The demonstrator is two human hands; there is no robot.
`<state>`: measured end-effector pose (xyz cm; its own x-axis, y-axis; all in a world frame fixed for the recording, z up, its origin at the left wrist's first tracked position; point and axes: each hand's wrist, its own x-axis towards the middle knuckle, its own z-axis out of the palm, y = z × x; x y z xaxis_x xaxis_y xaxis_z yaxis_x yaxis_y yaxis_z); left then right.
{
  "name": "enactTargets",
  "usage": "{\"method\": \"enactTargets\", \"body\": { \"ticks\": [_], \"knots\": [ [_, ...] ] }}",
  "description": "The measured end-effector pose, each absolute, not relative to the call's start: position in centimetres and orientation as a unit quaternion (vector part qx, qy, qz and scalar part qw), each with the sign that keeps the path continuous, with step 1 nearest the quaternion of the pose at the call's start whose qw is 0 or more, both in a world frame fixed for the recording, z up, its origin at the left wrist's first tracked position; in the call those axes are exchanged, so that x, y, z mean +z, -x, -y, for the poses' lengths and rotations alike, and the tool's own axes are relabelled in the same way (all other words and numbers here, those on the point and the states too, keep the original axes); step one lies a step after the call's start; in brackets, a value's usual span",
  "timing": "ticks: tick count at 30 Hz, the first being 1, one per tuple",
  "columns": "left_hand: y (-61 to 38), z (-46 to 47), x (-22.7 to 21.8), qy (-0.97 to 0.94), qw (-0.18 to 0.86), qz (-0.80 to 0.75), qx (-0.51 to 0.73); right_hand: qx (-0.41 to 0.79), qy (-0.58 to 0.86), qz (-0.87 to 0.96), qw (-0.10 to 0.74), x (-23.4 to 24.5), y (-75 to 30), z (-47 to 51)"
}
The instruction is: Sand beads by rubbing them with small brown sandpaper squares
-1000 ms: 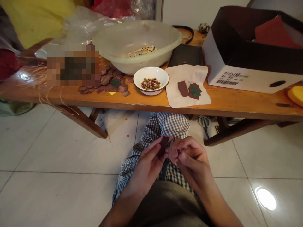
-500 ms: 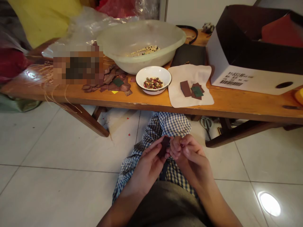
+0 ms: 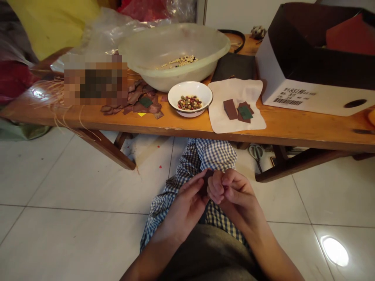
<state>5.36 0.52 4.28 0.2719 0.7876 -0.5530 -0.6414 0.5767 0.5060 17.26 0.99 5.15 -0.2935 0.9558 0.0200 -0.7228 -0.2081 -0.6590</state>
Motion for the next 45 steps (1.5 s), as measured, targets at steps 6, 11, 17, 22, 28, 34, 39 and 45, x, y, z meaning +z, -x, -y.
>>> {"method": "enactTargets", "body": {
  "ticks": [6, 11, 17, 22, 28, 34, 39, 45],
  "knots": [
    [-5.2, -0.6, 4.2, -0.089, 0.791, -0.400, 0.454, 0.754, 0.194, 0.291, 0.556, 5.0, -17.2, -1.0],
    [-5.0, -0.6, 3.7, -0.095, 0.781, -0.404, 0.466, 0.755, 0.204, 0.283, 0.555, 4.9, -17.1, -0.9],
    [-4.8, -0.5, 3.9, -0.103, 0.777, -0.422, 0.455, 0.680, 0.289, 0.351, 0.575, 4.9, -18.4, -1.2],
    [-4.8, -0.5, 4.4, -0.086, 0.792, -0.411, 0.443, 0.398, 0.469, 0.594, 0.519, 4.9, -19.9, -1.6],
    [-4.7, -0.5, 4.4, -0.076, 0.800, -0.376, 0.461, 0.212, 0.458, 0.751, 0.425, 5.3, -19.2, -2.1],
    [-4.5, -0.5, 4.1, -0.099, 0.797, -0.375, 0.463, 0.134, 0.455, 0.784, 0.400, 5.1, -18.7, -2.6],
    [-4.5, -0.4, 3.7, -0.104, 0.807, -0.343, 0.469, 0.146, 0.459, 0.788, 0.384, 5.4, -18.9, -2.6],
    [-4.4, -0.6, 3.7, -0.119, 0.813, -0.331, 0.464, 0.153, 0.464, 0.782, 0.388, 5.8, -18.7, -2.6]
  ]
}}
